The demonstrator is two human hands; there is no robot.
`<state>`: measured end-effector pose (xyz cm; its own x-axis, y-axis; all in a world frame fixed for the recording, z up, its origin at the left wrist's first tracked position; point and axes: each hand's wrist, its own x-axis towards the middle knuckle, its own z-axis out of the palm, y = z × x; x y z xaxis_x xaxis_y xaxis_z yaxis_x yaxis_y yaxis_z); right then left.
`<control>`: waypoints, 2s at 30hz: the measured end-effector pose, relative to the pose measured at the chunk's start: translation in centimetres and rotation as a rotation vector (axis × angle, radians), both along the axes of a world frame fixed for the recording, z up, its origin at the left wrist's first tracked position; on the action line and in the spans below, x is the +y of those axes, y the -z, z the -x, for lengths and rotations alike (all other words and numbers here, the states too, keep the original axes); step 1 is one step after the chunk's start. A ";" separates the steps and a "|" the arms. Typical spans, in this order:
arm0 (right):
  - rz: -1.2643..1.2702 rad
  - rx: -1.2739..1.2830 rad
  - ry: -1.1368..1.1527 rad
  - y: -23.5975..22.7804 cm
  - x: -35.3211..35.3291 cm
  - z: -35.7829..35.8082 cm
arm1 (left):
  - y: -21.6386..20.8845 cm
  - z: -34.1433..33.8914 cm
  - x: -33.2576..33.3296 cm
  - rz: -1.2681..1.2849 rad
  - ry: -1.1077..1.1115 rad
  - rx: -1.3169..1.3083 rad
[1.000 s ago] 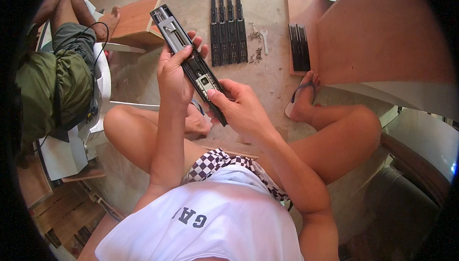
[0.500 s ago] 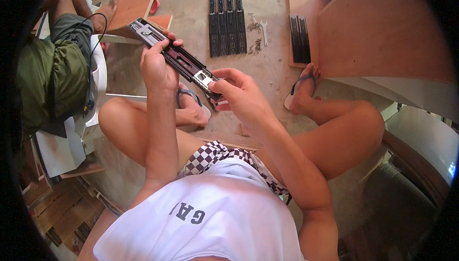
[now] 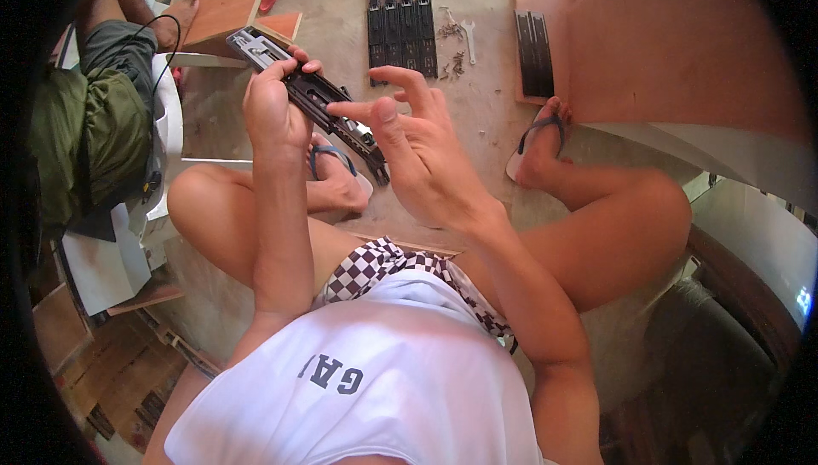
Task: The person sits on the floor and handles several long black metal hardware pieces, likely drawer slides or door locks. They pick up individual pieces, turn them over, and inspect the internal mechanisms and mounting holes before placing them back down.
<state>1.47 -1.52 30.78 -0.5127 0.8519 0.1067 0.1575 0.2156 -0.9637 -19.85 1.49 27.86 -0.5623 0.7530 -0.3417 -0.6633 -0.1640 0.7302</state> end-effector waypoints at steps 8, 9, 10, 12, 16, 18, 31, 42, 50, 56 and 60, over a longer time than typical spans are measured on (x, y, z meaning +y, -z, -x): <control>0.209 0.120 -0.096 -1.0 1.4 -0.8 | 1.1 1.4 0.4 -0.028 0.024 -0.223; 0.232 0.130 -0.128 -1.3 1.4 -0.8 | 1.0 1.5 0.5 -0.071 0.030 -0.238; 0.320 0.156 -0.105 -1.4 1.1 -0.8 | 0.8 1.5 0.5 -0.114 0.036 -0.252; 0.496 0.207 -0.054 -1.5 0.7 -0.8 | -0.3 0.5 0.6 -0.194 0.056 -0.128; 0.441 0.127 -0.031 -0.3 1.0 -0.4 | -2.1 -2.2 -0.3 -0.211 0.149 -0.028; 0.456 0.135 -0.004 0.4 1.3 -0.1 | -2.2 -2.9 -0.5 -0.154 0.213 -0.035; 0.488 0.003 0.220 2.2 2.3 0.1 | 0.6 -4.8 -1.3 0.235 0.455 -0.161; 0.331 -0.133 0.200 -0.3 0.8 -3.2 | -0.1 0.6 0.0 0.237 0.174 -0.139; 0.183 0.137 0.091 -0.3 0.1 -3.2 | -0.2 1.0 -0.5 0.265 0.199 -0.027; 0.417 0.282 0.171 0.2 -0.1 -4.0 | -1.0 1.0 -1.4 0.117 0.239 -0.106; 0.549 0.414 0.142 0.2 -0.4 -3.9 | -1.2 1.4 -1.7 0.145 0.213 -0.040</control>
<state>5.38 -1.91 30.61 -0.4023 0.8944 -0.1953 -0.2552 -0.3145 -0.9143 -21.28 -0.18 29.06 -0.3801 0.7946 -0.4735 -0.7005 0.0870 0.7083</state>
